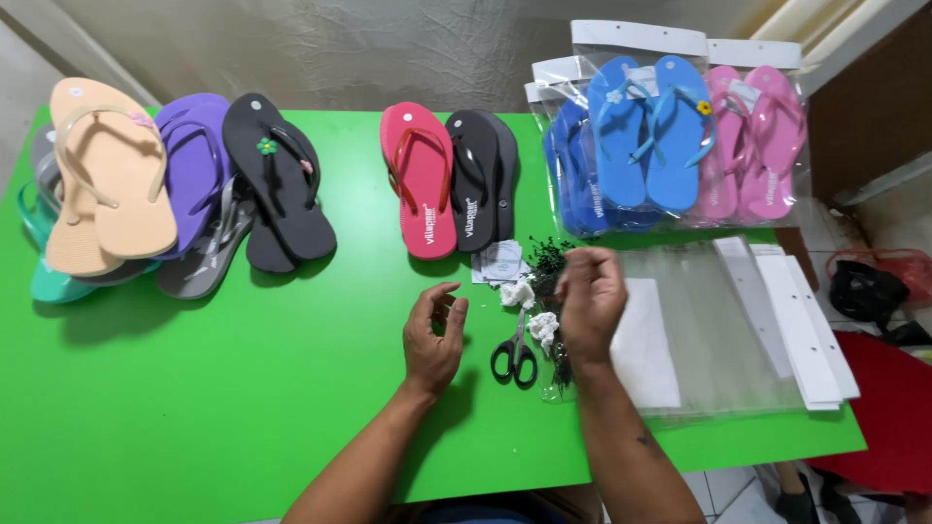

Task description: The person trims the straps of a black flip-flop using scissors. They hold the flip-flop in their left hand and use the scissors in their right hand to cut the excess strap material. The person then places the trimmed flip-flop back on the table.

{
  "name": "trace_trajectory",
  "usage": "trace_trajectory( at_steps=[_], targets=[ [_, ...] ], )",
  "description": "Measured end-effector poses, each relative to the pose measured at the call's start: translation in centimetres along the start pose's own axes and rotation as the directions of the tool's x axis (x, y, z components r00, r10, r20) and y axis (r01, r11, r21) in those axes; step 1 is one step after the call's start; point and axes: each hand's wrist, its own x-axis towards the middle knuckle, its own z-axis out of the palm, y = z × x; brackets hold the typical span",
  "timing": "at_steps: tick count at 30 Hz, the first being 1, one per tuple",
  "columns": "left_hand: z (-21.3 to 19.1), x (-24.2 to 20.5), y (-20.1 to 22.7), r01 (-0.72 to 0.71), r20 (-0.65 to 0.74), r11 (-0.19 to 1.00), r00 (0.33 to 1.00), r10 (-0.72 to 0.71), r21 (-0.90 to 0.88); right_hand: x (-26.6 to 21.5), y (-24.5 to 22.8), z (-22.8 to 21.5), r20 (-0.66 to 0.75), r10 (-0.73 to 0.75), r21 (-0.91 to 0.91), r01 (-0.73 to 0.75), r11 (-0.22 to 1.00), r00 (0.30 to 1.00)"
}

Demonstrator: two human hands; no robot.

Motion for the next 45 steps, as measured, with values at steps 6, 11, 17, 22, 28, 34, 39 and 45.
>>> trace_trajectory(
  at_steps=[6,11,17,22,28,34,39,45],
  targets=[
    [-0.3,0.3,0.6,0.027,-0.013,1.0,1.0,-0.027,-0.001,-4.9,2.3,3.7,0.361,-0.345,-0.324,0.464,0.825,0.866],
    [-0.5,0.7,1.2,0.048,0.007,0.998,0.999,-0.049,0.035,-5.5,4.2,3.6,0.514,-0.422,-0.294,0.616,0.731,0.746],
    [-0.8,0.8,1.3,0.088,0.019,0.995,0.996,-0.089,0.054,-5.0,4.3,3.3,0.578,-0.438,-0.301,0.679,0.67,0.689],
    [-0.7,0.7,0.9,0.071,0.018,0.995,0.997,-0.072,0.07,-5.2,3.9,3.3,0.596,-0.441,-0.306,0.698,0.648,0.671],
    [-0.6,0.7,0.5,0.083,-0.003,0.996,0.997,-0.083,0.037,-5.7,5.1,3.3,0.591,-0.477,-0.247,0.709,0.66,0.65],
    [-1.3,1.4,0.9,0.075,-0.077,0.997,0.994,-0.073,0.015,-6.4,6.7,3.6,0.616,-0.507,-0.184,0.737,0.651,0.602],
    [-1.9,2.8,0.6,0.048,-0.169,0.984,0.985,-0.018,0.171,-7.3,6.1,4.0,0.741,-0.504,-0.092,0.811,0.577,0.443],
    [0.5,5.3,-3.0,-0.105,-0.295,0.929,0.93,0.218,0.356,-7.8,4.3,4.2,0.665,-0.519,-0.086,0.746,0.661,0.536]
  ],
)
